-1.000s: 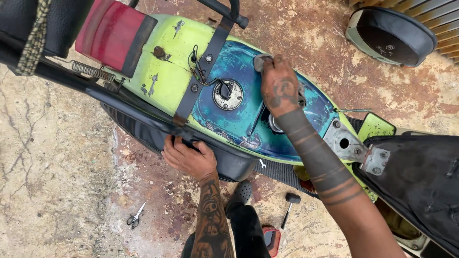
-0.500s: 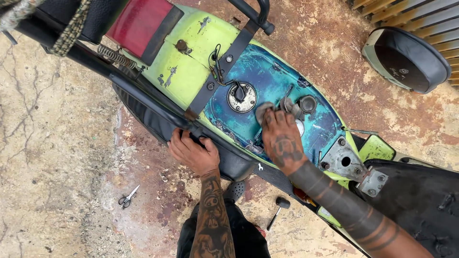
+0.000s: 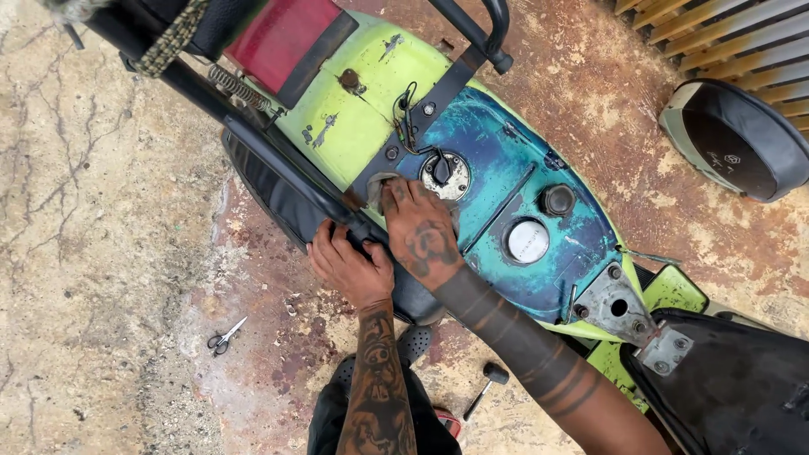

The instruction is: The person works beside a scooter, first wiping their hands and the scooter body with a rag. They pick up a tire, align it with the wheel hub on the scooter, and press it into place, then sit on the ground wiping their hands and arms with the rag.

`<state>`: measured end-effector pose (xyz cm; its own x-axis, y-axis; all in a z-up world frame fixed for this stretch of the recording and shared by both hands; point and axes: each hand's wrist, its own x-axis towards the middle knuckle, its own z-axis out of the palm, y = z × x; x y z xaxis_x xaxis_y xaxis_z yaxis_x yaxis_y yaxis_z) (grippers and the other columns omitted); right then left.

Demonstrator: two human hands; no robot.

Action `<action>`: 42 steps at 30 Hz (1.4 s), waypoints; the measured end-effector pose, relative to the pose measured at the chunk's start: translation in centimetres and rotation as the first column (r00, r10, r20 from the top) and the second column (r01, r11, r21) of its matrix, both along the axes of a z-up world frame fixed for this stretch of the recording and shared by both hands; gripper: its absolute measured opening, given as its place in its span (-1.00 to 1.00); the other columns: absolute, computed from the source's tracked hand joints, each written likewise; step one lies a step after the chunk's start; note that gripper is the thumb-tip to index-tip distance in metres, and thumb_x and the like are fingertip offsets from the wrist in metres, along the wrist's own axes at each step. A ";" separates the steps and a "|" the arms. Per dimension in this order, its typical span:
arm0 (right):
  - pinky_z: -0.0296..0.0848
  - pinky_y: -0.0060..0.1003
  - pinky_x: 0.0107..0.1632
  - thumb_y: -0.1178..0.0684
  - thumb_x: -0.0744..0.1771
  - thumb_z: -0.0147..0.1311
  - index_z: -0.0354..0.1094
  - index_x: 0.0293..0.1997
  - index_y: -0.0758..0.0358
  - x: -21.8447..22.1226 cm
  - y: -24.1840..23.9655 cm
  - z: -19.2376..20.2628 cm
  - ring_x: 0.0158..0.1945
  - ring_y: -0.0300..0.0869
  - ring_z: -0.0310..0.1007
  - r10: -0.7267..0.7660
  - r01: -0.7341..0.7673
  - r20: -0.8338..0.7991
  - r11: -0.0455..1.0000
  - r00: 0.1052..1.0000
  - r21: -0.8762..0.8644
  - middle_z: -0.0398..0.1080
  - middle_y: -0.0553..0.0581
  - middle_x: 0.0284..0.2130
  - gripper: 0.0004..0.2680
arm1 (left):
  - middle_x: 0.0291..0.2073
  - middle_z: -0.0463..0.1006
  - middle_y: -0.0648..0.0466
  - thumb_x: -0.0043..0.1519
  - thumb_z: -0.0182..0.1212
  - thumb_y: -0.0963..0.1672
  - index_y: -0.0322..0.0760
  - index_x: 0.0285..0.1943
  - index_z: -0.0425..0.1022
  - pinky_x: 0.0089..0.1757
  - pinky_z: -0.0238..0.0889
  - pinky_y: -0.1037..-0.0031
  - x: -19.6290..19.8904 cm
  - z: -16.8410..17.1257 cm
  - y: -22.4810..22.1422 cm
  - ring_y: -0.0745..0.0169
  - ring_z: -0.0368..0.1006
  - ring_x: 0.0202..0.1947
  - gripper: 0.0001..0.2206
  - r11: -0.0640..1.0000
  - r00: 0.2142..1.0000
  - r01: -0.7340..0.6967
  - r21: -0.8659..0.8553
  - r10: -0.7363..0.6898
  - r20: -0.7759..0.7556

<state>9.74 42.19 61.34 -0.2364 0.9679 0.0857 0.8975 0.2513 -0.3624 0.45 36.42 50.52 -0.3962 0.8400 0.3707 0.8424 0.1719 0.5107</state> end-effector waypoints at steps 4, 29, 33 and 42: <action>0.36 -0.08 0.02 0.01 0.33 -0.04 0.47 0.05 0.13 6.9 -3.7 -0.8 -0.07 0.04 0.43 0.138 -0.159 0.244 0.985 0.960 0.066 0.41 0.12 -0.14 -0.77 | 0.18 0.39 -0.06 0.06 0.08 -0.09 -0.19 0.07 0.35 0.12 0.09 0.02 0.0 0.0 -0.5 -0.17 0.32 0.18 -0.63 1.000 1.000 -0.010 -0.028 0.010 -0.009; 0.18 -0.08 0.06 0.21 0.28 0.13 0.53 0.14 0.42 9.6 -5.4 1.8 -0.07 0.07 0.26 0.128 -0.165 0.385 0.984 0.914 0.063 0.37 0.31 -0.08 -0.69 | 0.23 0.34 -0.04 0.04 0.10 -0.16 -0.31 0.04 0.40 0.41 -0.10 0.01 0.3 3.3 0.2 -0.01 0.28 0.27 -0.65 0.995 0.970 -0.019 -0.100 0.043 0.238; 0.22 -0.05 0.12 0.32 0.30 0.11 0.61 0.11 0.51 10.6 -4.5 1.1 0.00 0.12 0.26 0.074 -0.095 0.243 0.992 0.967 0.079 0.36 0.37 0.00 -0.72 | 0.24 0.34 -0.01 0.05 0.11 -0.17 -0.29 0.05 0.40 0.42 -0.10 0.05 0.3 2.9 -0.4 0.02 0.29 0.28 -0.65 0.994 0.970 -0.032 -0.109 0.057 0.236; 0.34 0.01 0.14 0.46 0.25 0.00 0.55 0.05 0.62 5.2 -12.6 2.3 0.00 0.19 0.31 0.040 -0.044 0.074 0.997 0.996 0.057 0.38 0.43 -0.02 -0.70 | 0.25 0.35 0.05 0.11 0.16 -0.18 -0.26 0.04 0.45 0.47 -0.11 0.05 0.2 0.9 -1.2 0.08 0.28 0.33 -0.70 0.999 0.951 -0.021 -0.045 0.034 0.308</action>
<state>14.92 29.59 63.59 -0.2847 0.9507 0.1229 0.9091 0.3084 -0.2801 0.62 35.26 51.47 -0.5088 0.8391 0.1923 0.6393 0.2187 0.7372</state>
